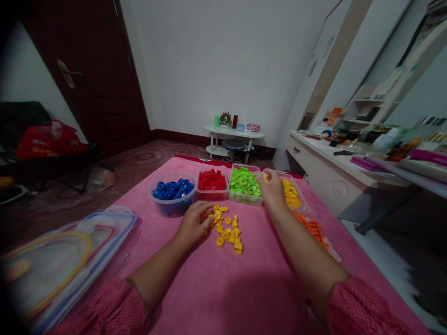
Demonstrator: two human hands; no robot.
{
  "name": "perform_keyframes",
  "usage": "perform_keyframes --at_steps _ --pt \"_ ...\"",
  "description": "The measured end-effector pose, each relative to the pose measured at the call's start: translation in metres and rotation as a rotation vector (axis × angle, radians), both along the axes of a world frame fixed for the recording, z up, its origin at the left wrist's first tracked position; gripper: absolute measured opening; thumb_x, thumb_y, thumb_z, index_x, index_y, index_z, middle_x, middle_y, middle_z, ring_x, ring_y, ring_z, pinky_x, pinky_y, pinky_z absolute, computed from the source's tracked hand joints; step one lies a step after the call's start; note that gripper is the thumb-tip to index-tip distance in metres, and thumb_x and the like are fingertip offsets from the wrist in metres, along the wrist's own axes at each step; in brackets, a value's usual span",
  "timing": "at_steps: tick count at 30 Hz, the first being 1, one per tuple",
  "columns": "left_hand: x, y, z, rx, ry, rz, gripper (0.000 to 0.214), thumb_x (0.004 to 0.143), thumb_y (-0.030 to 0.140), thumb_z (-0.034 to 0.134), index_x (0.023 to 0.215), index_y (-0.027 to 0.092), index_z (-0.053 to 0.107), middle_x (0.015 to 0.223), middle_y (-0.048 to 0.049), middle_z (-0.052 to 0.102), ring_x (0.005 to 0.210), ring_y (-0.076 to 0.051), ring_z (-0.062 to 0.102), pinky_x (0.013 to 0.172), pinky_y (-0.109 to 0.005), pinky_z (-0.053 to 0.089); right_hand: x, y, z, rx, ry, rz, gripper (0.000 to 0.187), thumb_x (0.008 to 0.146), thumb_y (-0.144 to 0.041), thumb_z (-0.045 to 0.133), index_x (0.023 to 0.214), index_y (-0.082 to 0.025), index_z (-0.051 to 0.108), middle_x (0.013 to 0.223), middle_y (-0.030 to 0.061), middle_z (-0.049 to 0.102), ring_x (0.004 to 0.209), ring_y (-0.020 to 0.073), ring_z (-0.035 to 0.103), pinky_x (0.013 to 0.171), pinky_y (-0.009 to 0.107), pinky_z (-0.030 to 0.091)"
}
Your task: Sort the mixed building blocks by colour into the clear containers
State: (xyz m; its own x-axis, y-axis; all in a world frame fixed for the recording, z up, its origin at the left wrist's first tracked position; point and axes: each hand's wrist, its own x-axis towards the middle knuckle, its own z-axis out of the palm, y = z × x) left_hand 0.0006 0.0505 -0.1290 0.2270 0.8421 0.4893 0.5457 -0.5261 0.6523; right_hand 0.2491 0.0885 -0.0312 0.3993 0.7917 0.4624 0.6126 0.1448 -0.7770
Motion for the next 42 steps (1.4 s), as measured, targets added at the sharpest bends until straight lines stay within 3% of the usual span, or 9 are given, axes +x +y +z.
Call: perform_keyframes --at_steps 5,8,11,15,19,23,28,34,42 --pt "0.001 0.002 -0.006 -0.049 0.09 -0.024 0.04 0.078 0.024 0.06 0.117 0.015 0.063 0.12 -0.014 0.062 0.113 -0.028 0.055 0.1 -0.044 0.042 -0.068 -0.029 -0.054 -0.142 -0.206 0.458 0.028 0.072 -0.022 0.057 0.098 -0.017 0.067 0.111 0.011 0.064 0.108 0.0234 0.058 0.097 0.039 0.044" --pt "0.0 0.002 -0.006 -0.026 0.014 -0.086 0.043 0.074 0.013 0.059 0.118 0.014 0.061 0.118 -0.0132 0.063 0.11 -0.025 0.057 0.099 -0.041 0.043 -0.083 -0.038 -0.078 -0.21 -0.302 0.483 0.042 0.071 -0.022 0.061 0.112 -0.013 0.064 0.121 0.0144 0.06 0.117 0.0261 0.053 0.103 0.041 0.038" --pt "0.0 0.002 -0.005 -0.005 -0.073 -0.138 0.047 0.07 0.006 0.058 0.116 0.015 0.062 0.118 -0.0123 0.061 0.111 -0.024 0.056 0.1 -0.039 0.043 -0.081 -0.04 -0.088 -0.228 -0.241 0.491 0.038 0.073 -0.02 0.057 0.109 -0.015 0.066 0.113 0.0116 0.065 0.108 0.0242 0.057 0.098 0.041 0.041" --pt "0.003 0.001 -0.004 -0.144 -0.202 -0.223 0.047 0.069 0.006 0.06 0.115 0.013 0.063 0.109 -0.0118 0.064 0.094 -0.021 0.063 0.082 -0.034 0.052 -0.073 -0.04 -0.086 -0.307 0.02 0.516 0.027 0.07 -0.014 0.05 0.089 -0.013 0.069 0.088 0.0084 0.07 0.077 0.0184 0.064 0.072 0.031 0.05" --pt "0.008 -0.001 -0.004 -0.333 -0.325 -0.278 0.039 0.072 0.003 0.053 0.107 0.013 0.067 0.087 -0.0069 0.069 0.071 -0.015 0.064 0.063 -0.025 0.052 -0.064 -0.046 -0.074 -0.353 0.035 0.539 0.023 0.07 -0.017 0.05 0.082 -0.013 0.069 0.079 0.006 0.07 0.07 0.0173 0.063 0.064 0.027 0.048" --pt "0.006 -0.002 -0.003 -0.244 -0.285 -0.231 0.025 0.077 0.009 0.053 0.092 0.015 0.072 0.088 -0.0061 0.071 0.077 -0.016 0.065 0.069 -0.026 0.052 -0.047 -0.055 -0.053 -0.414 -0.206 0.54 0.022 0.07 -0.016 0.052 0.082 -0.014 0.07 0.081 0.0059 0.071 0.073 0.018 0.063 0.065 0.026 0.045" --pt "0.001 -0.003 0.002 -0.203 -0.161 -0.128 0.021 0.081 0.023 0.059 0.097 0.018 0.071 0.092 -0.0056 0.071 0.081 -0.018 0.064 0.073 -0.029 0.05 -0.026 -0.065 -0.034 -0.552 -0.519 0.474 0.025 0.068 -0.021 0.061 0.091 -0.018 0.07 0.082 0.0047 0.069 0.072 0.0185 0.061 0.063 0.026 0.042" --pt "-0.001 -0.01 0.011 -0.077 0.167 -0.167 0.04 0.067 0.029 0.076 0.107 0.026 0.07 0.103 -0.0043 0.068 0.094 -0.022 0.058 0.084 -0.034 0.044 -0.041 -0.071 -0.051 -0.559 -0.592 0.479 0.031 0.068 -0.021 0.063 0.099 -0.019 0.07 0.099 0.0071 0.069 0.089 0.0197 0.061 0.074 0.027 0.041" --pt "0.001 -0.006 0.007 -0.106 0.124 -0.157 0.018 0.069 0.029 0.075 0.084 0.019 0.071 0.085 -0.0034 0.068 0.082 -0.019 0.058 0.072 -0.029 0.041 -0.045 -0.066 -0.044 -0.58 -0.597 0.343 0.019 0.068 -0.02 0.062 0.084 -0.021 0.07 0.083 0.0032 0.069 0.071 0.0166 0.059 0.059 0.025 0.034"
